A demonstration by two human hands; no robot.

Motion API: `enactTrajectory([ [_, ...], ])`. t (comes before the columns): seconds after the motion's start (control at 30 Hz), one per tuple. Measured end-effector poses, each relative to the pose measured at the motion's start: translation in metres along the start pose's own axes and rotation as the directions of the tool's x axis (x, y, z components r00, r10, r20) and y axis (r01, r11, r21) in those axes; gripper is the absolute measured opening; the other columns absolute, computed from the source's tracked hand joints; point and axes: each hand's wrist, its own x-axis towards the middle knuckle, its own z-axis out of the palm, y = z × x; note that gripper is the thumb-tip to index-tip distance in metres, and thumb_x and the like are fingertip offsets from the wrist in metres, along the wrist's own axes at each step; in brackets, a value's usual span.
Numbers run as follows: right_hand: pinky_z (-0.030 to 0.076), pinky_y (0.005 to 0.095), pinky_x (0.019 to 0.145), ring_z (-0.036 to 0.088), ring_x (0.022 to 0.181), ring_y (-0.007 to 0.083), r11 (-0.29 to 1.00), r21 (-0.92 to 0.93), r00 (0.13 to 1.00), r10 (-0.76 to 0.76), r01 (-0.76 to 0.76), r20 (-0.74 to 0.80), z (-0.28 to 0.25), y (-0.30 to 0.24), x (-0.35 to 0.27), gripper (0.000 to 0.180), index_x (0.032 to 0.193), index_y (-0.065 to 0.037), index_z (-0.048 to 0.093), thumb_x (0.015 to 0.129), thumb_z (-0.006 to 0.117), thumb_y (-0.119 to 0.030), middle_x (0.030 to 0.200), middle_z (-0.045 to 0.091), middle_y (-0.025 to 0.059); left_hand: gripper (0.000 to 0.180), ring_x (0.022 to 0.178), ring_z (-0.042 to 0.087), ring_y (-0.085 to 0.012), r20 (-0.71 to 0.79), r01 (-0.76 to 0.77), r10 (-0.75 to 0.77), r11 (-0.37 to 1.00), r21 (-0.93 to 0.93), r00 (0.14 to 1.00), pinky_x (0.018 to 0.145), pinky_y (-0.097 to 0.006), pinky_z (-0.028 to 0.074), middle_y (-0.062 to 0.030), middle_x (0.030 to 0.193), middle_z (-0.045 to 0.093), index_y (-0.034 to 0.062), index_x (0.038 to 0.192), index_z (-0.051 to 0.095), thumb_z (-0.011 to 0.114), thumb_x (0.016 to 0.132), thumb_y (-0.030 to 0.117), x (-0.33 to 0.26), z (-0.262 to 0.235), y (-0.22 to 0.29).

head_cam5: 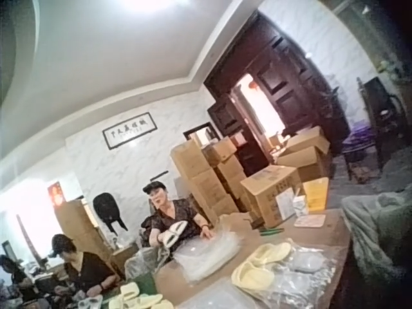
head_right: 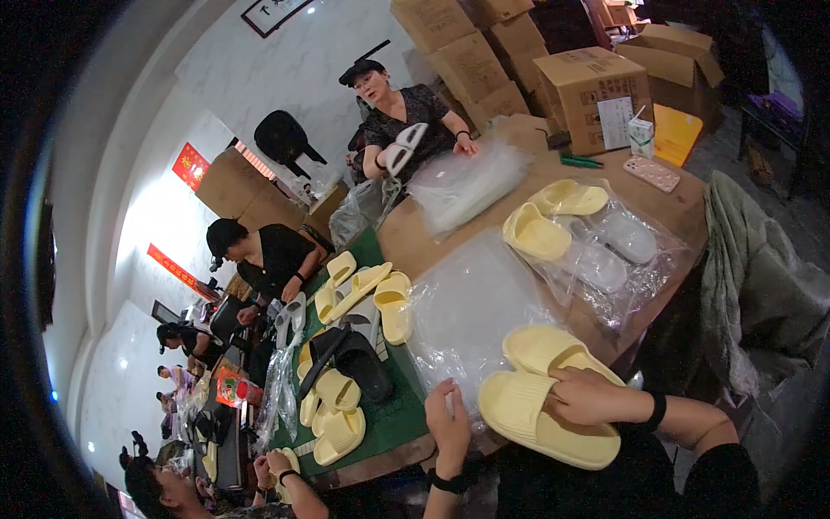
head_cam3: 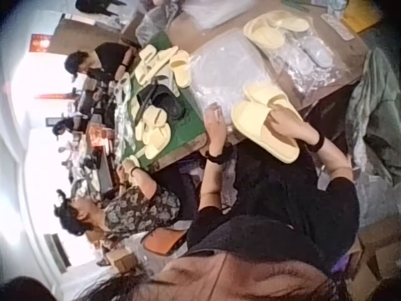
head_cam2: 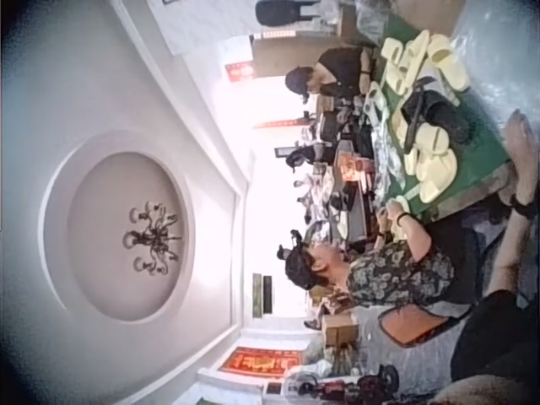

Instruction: Bagging and packing finished foam slippers into a large sack.

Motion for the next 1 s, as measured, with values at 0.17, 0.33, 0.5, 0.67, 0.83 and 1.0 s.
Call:
enactTrajectory([
  [0.17, 0.047, 0.0444, 0.074, 0.057, 0.087, 0.0334, 0.992, -0.125, 0.984, 0.008, -0.03, -0.178, 0.012, -0.012, 0.014, 0.027, 0.083, 0.003, 0.064, 0.084, 0.054, -0.022, 0.095, 0.056, 0.0186, 0.013, 0.101, 0.055, -0.0355, 0.145, 0.042, -0.025, 0.993, -0.113, 0.989, 0.089, -0.042, 0.041, -0.019, 0.108, 0.06, -0.0011, 0.098, 0.058, 0.056, 0.086, 0.005, -0.005, 0.005, 0.031],
  [0.33, 0.045, 0.0465, 0.072, 0.056, 0.091, 0.0337, 0.978, -0.172, 0.949, 0.062, -0.12, -0.308, 0.031, -0.007, 0.048, 0.024, 0.081, -0.001, 0.065, 0.081, 0.056, -0.023, 0.098, 0.056, 0.0188, 0.012, 0.103, 0.055, -0.0329, 0.223, 0.04, 0.02, 0.963, -0.265, 0.975, 0.09, -0.038, 0.042, -0.0185, 0.113, 0.059, -0.0008, 0.097, 0.059, 0.057, 0.088, 0.006, -0.012, 0.003, 0.038],
  [0.5, 0.041, 0.0458, 0.066, 0.052, 0.097, 0.0352, 0.93, -0.352, 0.746, -0.162, -0.104, -0.646, 0.068, 0.016, 0.088, 0.018, 0.077, -0.004, 0.064, 0.073, 0.057, -0.02, 0.104, 0.053, 0.0248, 0.011, 0.109, 0.054, -0.0303, 0.377, 0.139, 0.038, 0.892, -0.43, 0.926, 0.093, -0.038, 0.042, -0.0189, 0.113, 0.059, -0.0007, 0.095, 0.06, 0.06, 0.086, 0.007, -0.017, 0.001, 0.036],
  [0.67, 0.044, 0.0454, 0.061, 0.056, 0.085, 0.0343, 0.967, -0.232, 0.786, -0.066, -0.101, -0.615, 0.062, -0.001, 0.105, 0.022, 0.073, -0.002, 0.065, 0.077, 0.058, -0.023, 0.091, 0.056, 0.0213, 0.062, 0.124, 0.041, -0.0352, 0.174, 0.029, -0.018, 0.998, -0.061, 0.985, 0.102, -0.041, 0.036, -0.0223, 0.141, 0.033, 0.0051, 0.133, 0.038, 0.068, 0.079, 0.004, -0.03, 0.007, 0.021],
  [0.83, 0.044, 0.0471, 0.072, 0.054, 0.094, 0.0347, 0.968, -0.024, 0.863, 0.21, -0.249, -0.46, 0.044, -0.019, 0.113, 0.022, 0.085, -0.006, 0.069, 0.078, 0.056, -0.022, 0.099, 0.055, 0.0192, 0.102, 0.125, 0.039, -0.0317, 0.345, 0.453, -0.302, 0.692, -0.562, 0.889, 0.101, -0.038, 0.038, -0.019, 0.145, 0.026, 0.0134, 0.147, -0.006, 0.065, 0.076, -0.007, -0.044, 0.032, 0.032],
  [1.0, 0.039, 0.0528, 0.087, 0.043, 0.12, 0.0385, 0.99, 0.045, 0.911, 0.142, -0.135, -0.388, 0.056, 0.005, 0.153, 0.035, 0.111, -0.013, 0.063, 0.078, 0.058, -0.025, 0.125, 0.045, 0.022, 0.091, 0.116, 0.047, -0.023, 0.566, 0.703, -0.462, 0.204, -0.682, 0.683, 0.083, -0.031, 0.049, -0.0175, 0.139, 0.036, 0.0164, 0.147, -0.007, 0.052, 0.084, -0.011, -0.071, 0.038, -0.03],
])
